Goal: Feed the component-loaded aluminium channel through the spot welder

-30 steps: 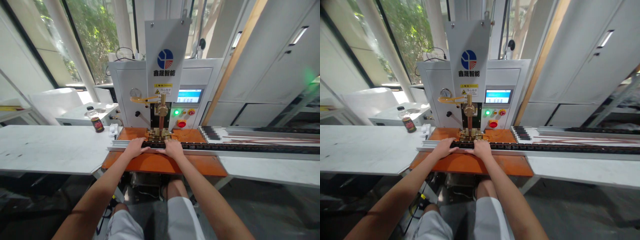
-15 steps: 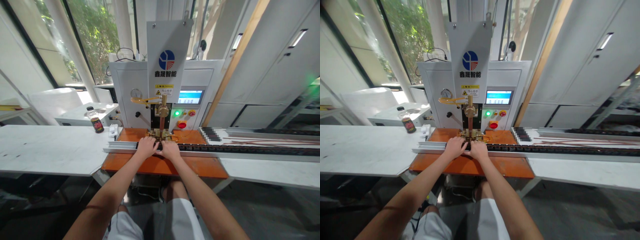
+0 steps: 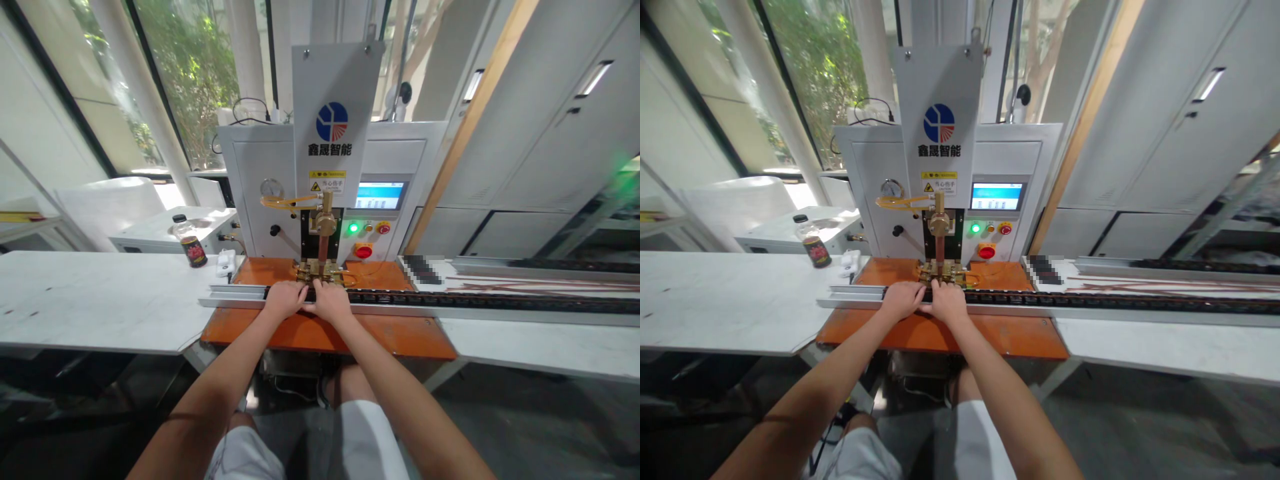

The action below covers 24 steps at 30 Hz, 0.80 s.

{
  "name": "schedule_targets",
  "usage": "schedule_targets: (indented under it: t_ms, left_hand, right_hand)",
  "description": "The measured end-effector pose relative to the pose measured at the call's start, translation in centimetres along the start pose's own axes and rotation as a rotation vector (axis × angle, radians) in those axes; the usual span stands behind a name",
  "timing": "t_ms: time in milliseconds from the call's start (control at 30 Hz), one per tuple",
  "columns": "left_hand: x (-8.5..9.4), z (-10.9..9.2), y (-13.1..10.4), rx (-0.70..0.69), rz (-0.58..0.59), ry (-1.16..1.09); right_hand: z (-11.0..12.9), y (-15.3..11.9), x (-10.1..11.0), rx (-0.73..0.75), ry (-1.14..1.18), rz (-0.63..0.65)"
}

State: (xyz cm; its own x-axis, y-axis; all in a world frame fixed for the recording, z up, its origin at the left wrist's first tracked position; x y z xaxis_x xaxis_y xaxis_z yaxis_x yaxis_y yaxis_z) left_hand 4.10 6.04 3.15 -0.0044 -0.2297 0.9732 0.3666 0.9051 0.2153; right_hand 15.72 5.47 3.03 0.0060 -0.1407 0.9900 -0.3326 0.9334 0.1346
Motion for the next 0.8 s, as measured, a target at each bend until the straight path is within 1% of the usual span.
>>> schedule_targets:
  t_ms: [133, 233, 333, 467, 600, 700, 800]
  left_hand:
    - [-0.2, 0.2, 0.0, 0.006, -0.020, 0.002]
    - [-0.3, 0.5, -0.1, -0.001, -0.027, 0.000]
    - [-0.4, 1.3, -0.4, 0.003, -0.029, -0.004]
    - [-0.4, 2.8, -0.9, 0.030, -0.012, -0.002]
    - [-0.2, 4.4, -1.5, 0.041, -0.006, 0.004]
    - [-0.1, 5.3, -1.9, 0.047, 0.001, -0.003]
    - [-0.1, 5.9, -2.1, 0.060, 0.011, 0.002]
  right_hand:
    - [-0.3, -0.4, 0.6, 0.075, 0.007, 0.008]
    - [-1.4, -1.1, 1.2, 0.107, -0.003, -0.027]
    - [-3.5, -1.8, 1.4, 0.067, -0.035, -0.010]
    - [-6.6, -2.4, 1.3, 0.017, -0.068, 0.069]
    - [-9.0, -2.7, 1.1, -0.040, -0.085, 0.150]
    - [-9.5, -2.9, 0.8, -0.067, -0.073, 0.194]
    - [-9.3, -3.0, 0.6, -0.066, -0.075, 0.172]
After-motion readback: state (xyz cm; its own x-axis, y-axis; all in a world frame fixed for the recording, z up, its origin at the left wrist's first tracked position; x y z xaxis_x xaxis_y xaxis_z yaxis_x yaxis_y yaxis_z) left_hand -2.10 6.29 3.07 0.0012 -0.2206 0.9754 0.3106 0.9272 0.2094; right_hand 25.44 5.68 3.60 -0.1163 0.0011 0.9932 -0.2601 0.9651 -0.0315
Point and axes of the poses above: each hand's wrist, its own y-axis towards the middle knuckle, its own x-axis out of the back of the hand, z = x × y, the point moved 6 cm from there along y, towards the middle knuckle, and after that the axes turned 9 degrees about z, right-handed, at the moved point
